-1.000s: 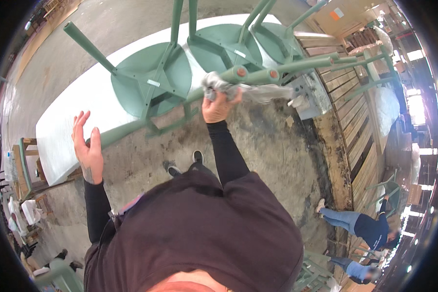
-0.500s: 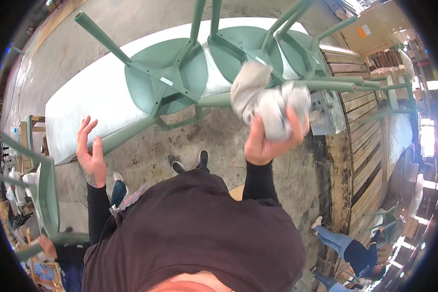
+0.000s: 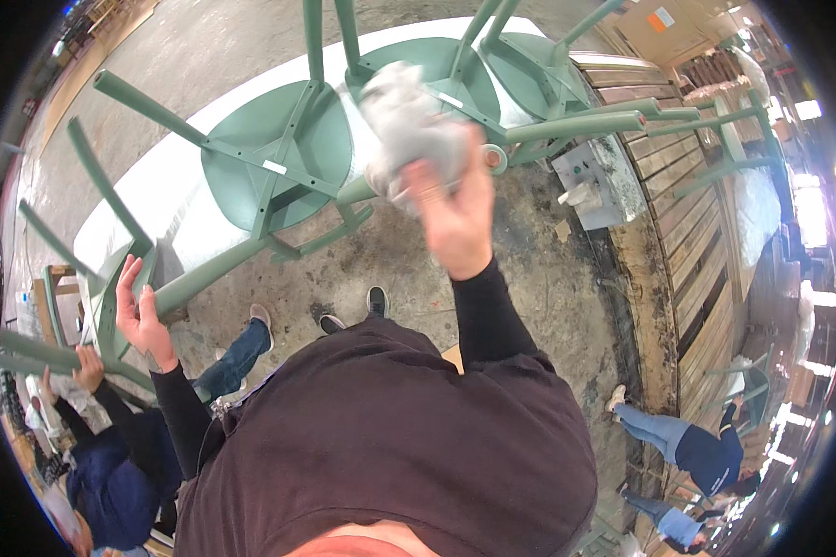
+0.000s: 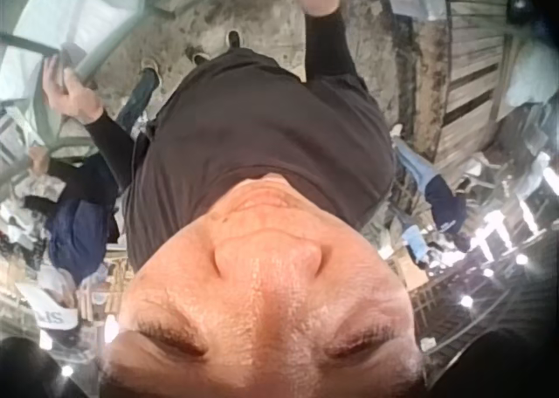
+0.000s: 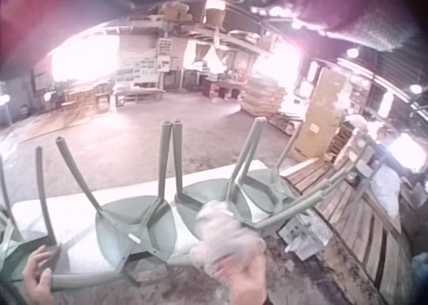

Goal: The person wipes the underside and legs of an inverted green metal chair with a cloth, rotating the chair to access different areas. A coworker assists by holding and repositioning the chair during the process.

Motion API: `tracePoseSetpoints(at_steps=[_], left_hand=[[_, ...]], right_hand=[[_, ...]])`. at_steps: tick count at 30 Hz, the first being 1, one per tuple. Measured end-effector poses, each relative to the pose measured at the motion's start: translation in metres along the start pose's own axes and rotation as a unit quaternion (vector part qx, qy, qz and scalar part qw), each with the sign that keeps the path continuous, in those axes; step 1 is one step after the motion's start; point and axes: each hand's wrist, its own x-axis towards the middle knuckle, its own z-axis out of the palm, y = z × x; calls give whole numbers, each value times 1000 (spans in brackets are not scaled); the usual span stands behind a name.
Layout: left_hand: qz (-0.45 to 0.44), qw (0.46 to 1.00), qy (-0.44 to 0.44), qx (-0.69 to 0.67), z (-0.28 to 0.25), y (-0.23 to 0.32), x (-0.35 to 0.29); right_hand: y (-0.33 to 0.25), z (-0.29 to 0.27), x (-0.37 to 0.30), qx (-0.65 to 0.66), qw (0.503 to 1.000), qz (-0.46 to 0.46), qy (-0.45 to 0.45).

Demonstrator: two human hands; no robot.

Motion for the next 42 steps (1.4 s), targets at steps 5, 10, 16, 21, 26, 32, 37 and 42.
tracePoseSetpoints(at_steps=[5, 10, 16, 21, 26, 32, 37, 42], left_hand=[[1, 1000, -10, -11, 5, 5, 4], [-22, 979, -36, -201, -2, 10, -6], [77, 926, -5, -370, 1, -11, -23], [83, 963, -78, -243, 19, -32, -16], [84, 959, -99, -253, 18, -39, -16], [108, 946, -85, -292, 27, -36, 0], [128, 938, -123, -297, 24, -43, 16], [105, 946, -126, -278, 20, -40, 12]], right_hand=[[28, -7, 29, -253, 965, -61, -26], [-6, 49, 16, -47, 972, -226, 37], [77, 147, 52, -33, 925, -347, 150], [256, 185, 107, -324, 934, -153, -6], [378, 176, -36, -551, 803, -61, -220], [373, 171, -25, -618, 727, -86, -287], [394, 166, 23, -515, 832, -109, -178], [430, 220, 137, -626, 771, 108, -41]])
